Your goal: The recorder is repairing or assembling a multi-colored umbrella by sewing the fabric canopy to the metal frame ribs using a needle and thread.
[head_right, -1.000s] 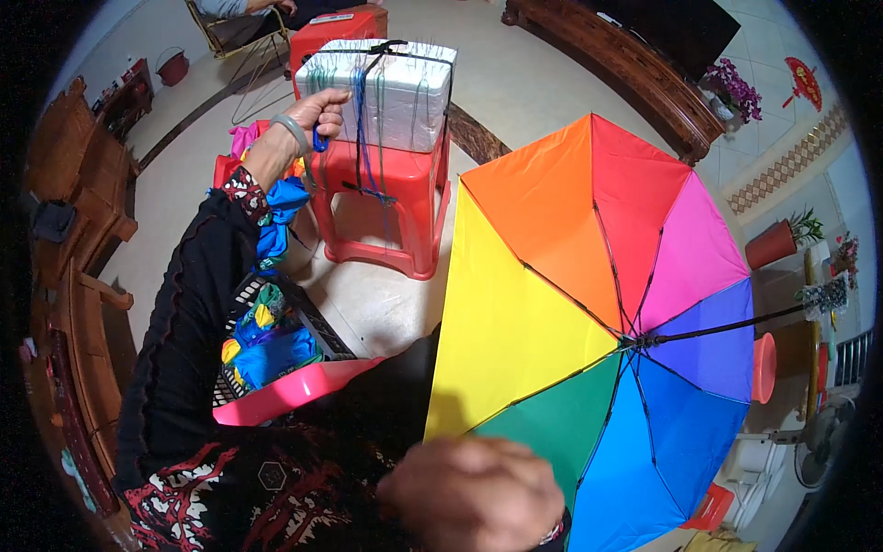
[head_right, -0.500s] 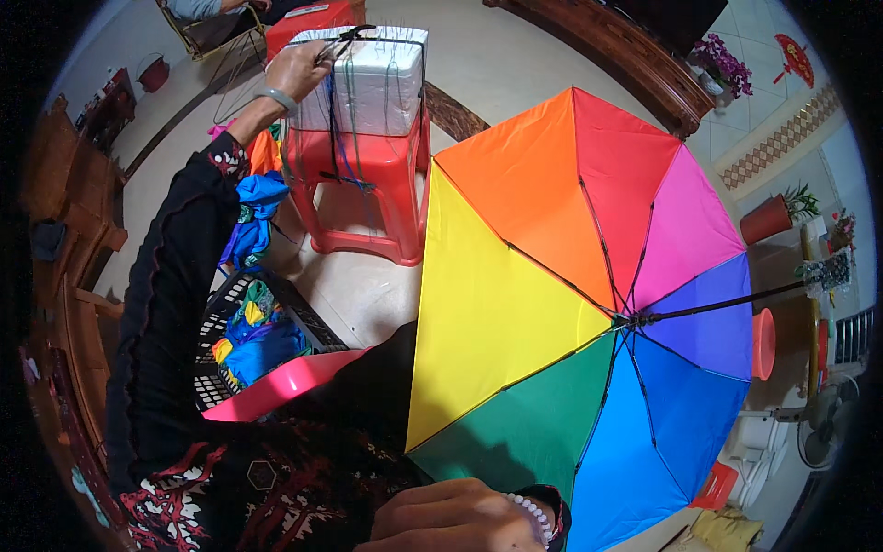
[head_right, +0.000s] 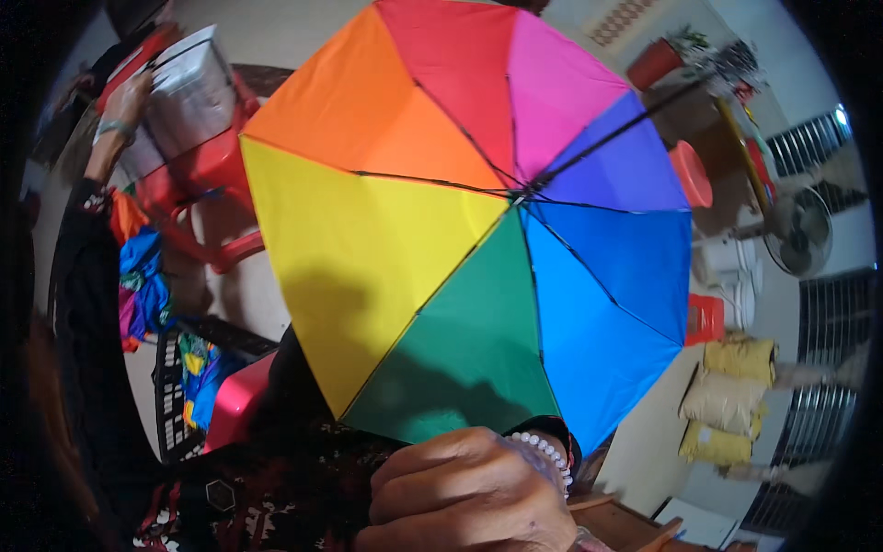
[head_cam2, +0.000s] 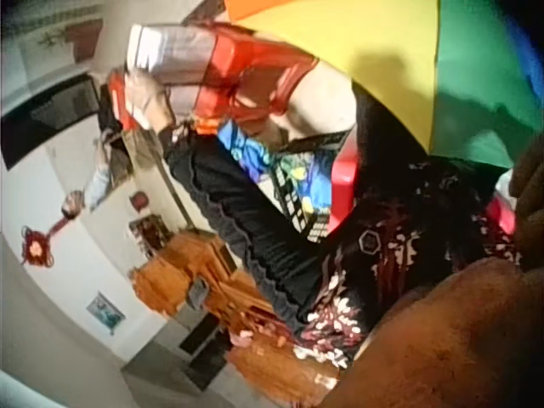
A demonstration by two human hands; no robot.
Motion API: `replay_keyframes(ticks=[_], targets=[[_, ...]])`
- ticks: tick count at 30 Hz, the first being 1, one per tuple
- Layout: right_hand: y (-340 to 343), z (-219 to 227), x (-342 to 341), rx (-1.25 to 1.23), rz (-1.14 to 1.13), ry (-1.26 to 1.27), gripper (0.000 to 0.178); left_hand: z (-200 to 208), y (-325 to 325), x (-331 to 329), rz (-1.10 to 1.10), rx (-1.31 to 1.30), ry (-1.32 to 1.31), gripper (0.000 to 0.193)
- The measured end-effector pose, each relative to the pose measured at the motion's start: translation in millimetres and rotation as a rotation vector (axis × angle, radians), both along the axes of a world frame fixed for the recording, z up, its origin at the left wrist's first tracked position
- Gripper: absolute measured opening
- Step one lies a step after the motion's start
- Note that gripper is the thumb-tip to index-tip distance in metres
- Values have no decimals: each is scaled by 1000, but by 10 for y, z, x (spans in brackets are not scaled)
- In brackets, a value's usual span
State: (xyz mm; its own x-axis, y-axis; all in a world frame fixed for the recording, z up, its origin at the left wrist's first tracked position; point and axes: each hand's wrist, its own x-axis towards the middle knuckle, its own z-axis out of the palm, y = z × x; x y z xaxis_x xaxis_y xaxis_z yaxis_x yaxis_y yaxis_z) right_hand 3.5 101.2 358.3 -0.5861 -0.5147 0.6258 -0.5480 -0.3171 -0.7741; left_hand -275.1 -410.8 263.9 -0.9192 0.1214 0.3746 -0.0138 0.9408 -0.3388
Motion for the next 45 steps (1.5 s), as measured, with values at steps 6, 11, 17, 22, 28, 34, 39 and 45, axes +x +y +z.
replay_keyframes(ticks=[6,11,17,22,28,34,39,45], targets=[[201,16,26,52,-40,148,14,-103,313,-104,-22,-5,25,16],[239,-41,90,45,-77,139,13,-122,223,-115,-10,-87,-5,15],[296,-9,139,138,-93,183,10,-254,73,-301,-6,-81,-1,15],[347,1,95,150,49,198,8,-269,-6,-261,-17,-59,43,15],[326,39,285,241,89,191,10,-215,307,-233,23,-79,87,17],[176,162,200,340,79,65,15,-156,208,201,70,113,170,16],[-55,211,65,405,84,267,19,-186,847,551,-67,291,477,21],[-353,-145,88,95,-147,543,29,-361,656,1172,-23,696,523,25]])
